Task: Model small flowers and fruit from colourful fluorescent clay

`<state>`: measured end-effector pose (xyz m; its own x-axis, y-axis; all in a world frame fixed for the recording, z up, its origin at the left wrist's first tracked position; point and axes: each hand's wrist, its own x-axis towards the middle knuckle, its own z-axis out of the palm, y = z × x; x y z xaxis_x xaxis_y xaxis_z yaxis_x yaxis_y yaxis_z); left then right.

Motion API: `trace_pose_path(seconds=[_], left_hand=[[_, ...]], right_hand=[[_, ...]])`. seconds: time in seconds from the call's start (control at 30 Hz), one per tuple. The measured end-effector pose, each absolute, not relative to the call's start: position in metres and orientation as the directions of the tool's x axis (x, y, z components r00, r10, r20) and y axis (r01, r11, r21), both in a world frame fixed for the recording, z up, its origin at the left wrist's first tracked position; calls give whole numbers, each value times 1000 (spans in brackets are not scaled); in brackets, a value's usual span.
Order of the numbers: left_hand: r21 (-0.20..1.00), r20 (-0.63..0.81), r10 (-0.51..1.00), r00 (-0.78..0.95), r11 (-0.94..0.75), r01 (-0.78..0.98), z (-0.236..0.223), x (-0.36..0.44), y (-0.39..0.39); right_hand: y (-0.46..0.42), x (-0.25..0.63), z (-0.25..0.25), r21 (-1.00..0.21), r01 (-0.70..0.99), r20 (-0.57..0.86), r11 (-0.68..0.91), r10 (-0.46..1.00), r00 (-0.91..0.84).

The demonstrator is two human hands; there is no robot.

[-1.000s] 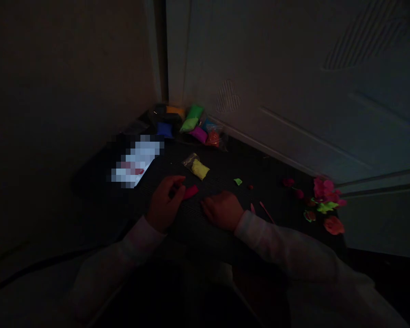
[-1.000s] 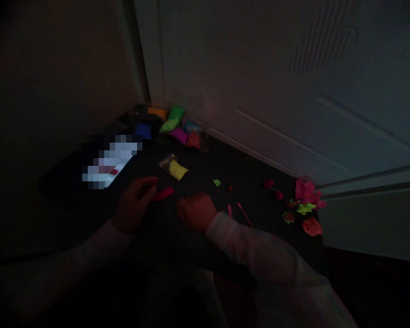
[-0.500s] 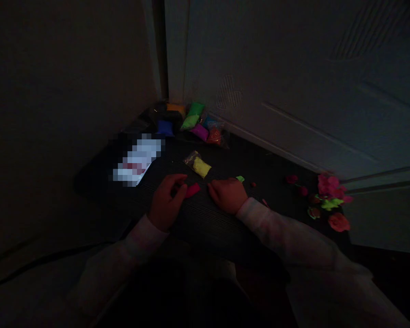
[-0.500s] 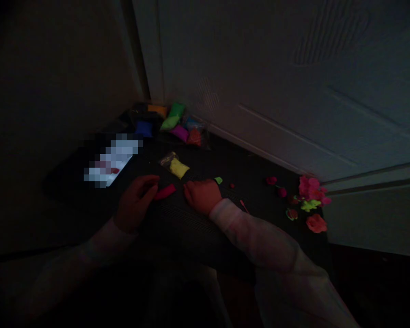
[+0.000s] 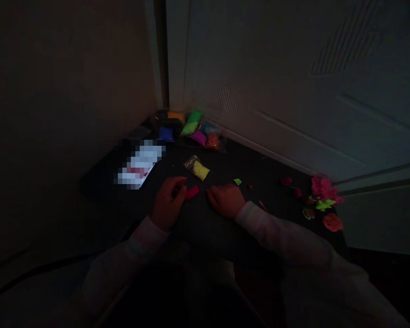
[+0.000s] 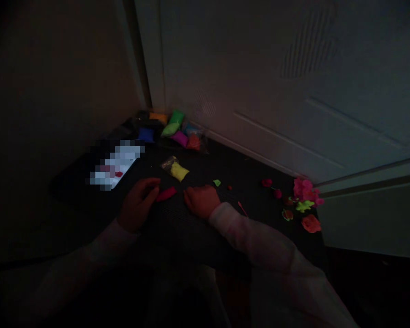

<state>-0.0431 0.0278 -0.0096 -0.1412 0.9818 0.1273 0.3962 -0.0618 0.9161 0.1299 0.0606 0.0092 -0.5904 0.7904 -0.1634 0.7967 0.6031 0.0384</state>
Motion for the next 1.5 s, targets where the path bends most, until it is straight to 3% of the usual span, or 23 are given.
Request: trace_pose_path(seconds=[0.1,0.27,0.43,0.67,0.77,0.87,1.03,1.1,1.2,1.33,1.5], left_hand=[[919,125,983,-137,-62,390,-10,-43,27],[917,143,980,-137,-79,391,-12,-44,27],[913,168,977,-130,-105,394,-14,-45,27],[919,145,979,-141,-81,386,-15,-45,28],[911,168,977,-128,-104,400,-16,-46,28],[862,258,962,-88,-189,470,-15,-46,27],[548,505,836,214,-503,669,-5,-38,25],[410,517,777,360,-594,692,-1,-28,28],[302,414,765,493,-626,719,4,-11,33],[279,269,755,599,-656,701,4,4,36],[285,240,750,616,-661,694,0,6,36]], right_hand=[[59,130,8,20,761,-183,648,751,-634],[66,132,7,47,806,-129,590,804,-580],[49,129,5,-26,742,-133,670,733,-667],[65,137,24,-102,856,14,508,861,-509],[58,151,53,-212,889,122,406,914,-388],[35,173,76,-561,788,306,254,948,-87],[-18,207,63,-751,657,140,-73,953,267],[-34,213,45,-692,704,104,-160,943,316],[-44,215,19,-455,871,50,-185,971,233],[-39,211,8,-227,969,-1,-94,995,96],[-29,215,11,-47,998,-28,46,998,-47]])
